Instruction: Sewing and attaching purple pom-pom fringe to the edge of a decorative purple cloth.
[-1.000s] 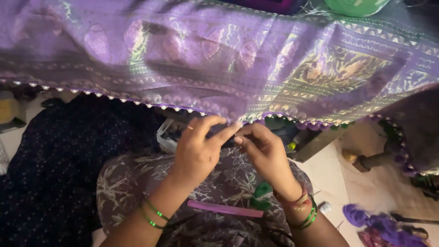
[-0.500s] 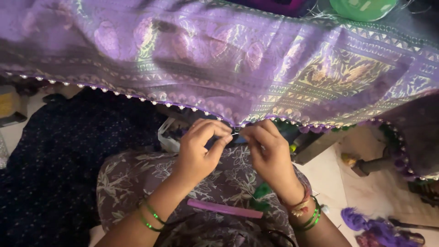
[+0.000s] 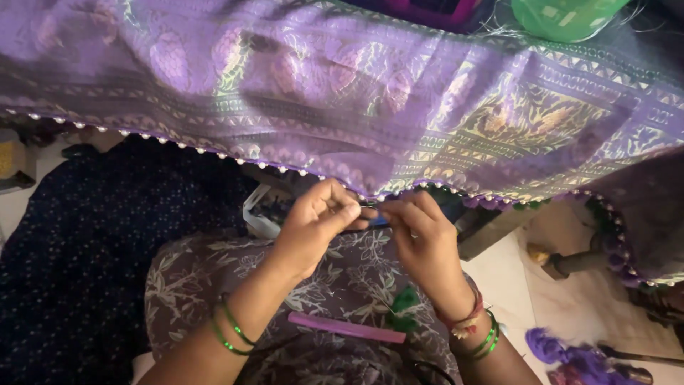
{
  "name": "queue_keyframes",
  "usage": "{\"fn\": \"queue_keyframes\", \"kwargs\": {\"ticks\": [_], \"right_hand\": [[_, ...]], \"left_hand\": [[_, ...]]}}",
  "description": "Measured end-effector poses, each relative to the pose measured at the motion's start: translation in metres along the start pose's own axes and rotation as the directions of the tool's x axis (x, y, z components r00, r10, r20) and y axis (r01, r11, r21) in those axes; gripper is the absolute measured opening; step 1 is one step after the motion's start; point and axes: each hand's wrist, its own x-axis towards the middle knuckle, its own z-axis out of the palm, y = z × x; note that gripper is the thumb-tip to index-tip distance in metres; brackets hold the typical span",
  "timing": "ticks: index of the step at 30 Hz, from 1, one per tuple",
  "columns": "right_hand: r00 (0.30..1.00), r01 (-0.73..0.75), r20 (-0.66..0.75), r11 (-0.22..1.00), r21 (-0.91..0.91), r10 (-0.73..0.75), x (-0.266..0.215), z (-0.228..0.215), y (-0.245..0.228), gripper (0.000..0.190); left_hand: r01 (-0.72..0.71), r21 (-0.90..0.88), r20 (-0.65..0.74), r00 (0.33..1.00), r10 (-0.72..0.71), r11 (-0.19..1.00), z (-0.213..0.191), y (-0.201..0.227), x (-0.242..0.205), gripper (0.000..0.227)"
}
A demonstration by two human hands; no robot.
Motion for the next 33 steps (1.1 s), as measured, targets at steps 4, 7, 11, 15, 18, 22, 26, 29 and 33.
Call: {"fn": "queue_keyframes", "kwargs": {"ticks": [4,7,11,15,18,22,26,29,33], "right_hand": [[0.999,0.0,0.048,0.999,-0.035,0.001,-0.001,-0.007,-0.009,0.017],[0.997,0.034,0.073,0.998,-0.047,-0.031,-0.001,-0.01,-0.012,0.017],[0.988,0.151,0.016,0.979,-0.135,-0.15,0.012,-0.014,-0.022,0.017],[0.957,0.282,-0.024,0.95,-0.133,-0.288,0.025,-0.007,-0.026,0.021],[0.989,0.148,-0.014,0.987,0.065,-0.147,0.02,0.0,-0.022,0.028],[0.977,0.204,-0.057,0.979,0.003,-0.204,0.018,0.007,-0.017,0.031],[0.931,0.36,-0.006,0.92,-0.153,-0.365,0.02,0.005,-0.019,0.031],[0.903,0.424,0.042,0.87,-0.252,-0.428,0.021,0.003,-0.024,0.035],[0.907,0.421,0.12,0.848,-0.321,-0.405,0.026,0.001,-0.028,0.035]], "left_hand": [[-0.123,0.181,0.031,0.992,0.12,0.976,-0.004,-0.021,0.001,0.004],[-0.214,0.44,0.031,0.974,0.224,0.872,0.008,-0.009,0.001,0.009],[-0.423,0.71,0.129,0.864,0.487,0.563,0.013,-0.005,-0.003,0.013],[-0.292,0.616,0.015,0.933,0.36,0.732,0.013,-0.006,-0.005,0.008],[-0.273,0.536,0.001,0.946,0.323,0.799,0.009,-0.002,-0.007,0.008],[-0.088,0.281,-0.127,0.984,0.128,0.956,0.006,-0.007,-0.008,0.009],[-0.093,0.213,-0.196,0.971,0.135,0.973,0.005,-0.01,-0.007,0.007],[-0.224,0.537,-0.166,0.917,0.363,0.813,0.01,-0.004,-0.011,0.007],[-0.308,0.948,0.176,0.716,0.676,0.079,0.027,0.021,-0.022,0.01]]}}
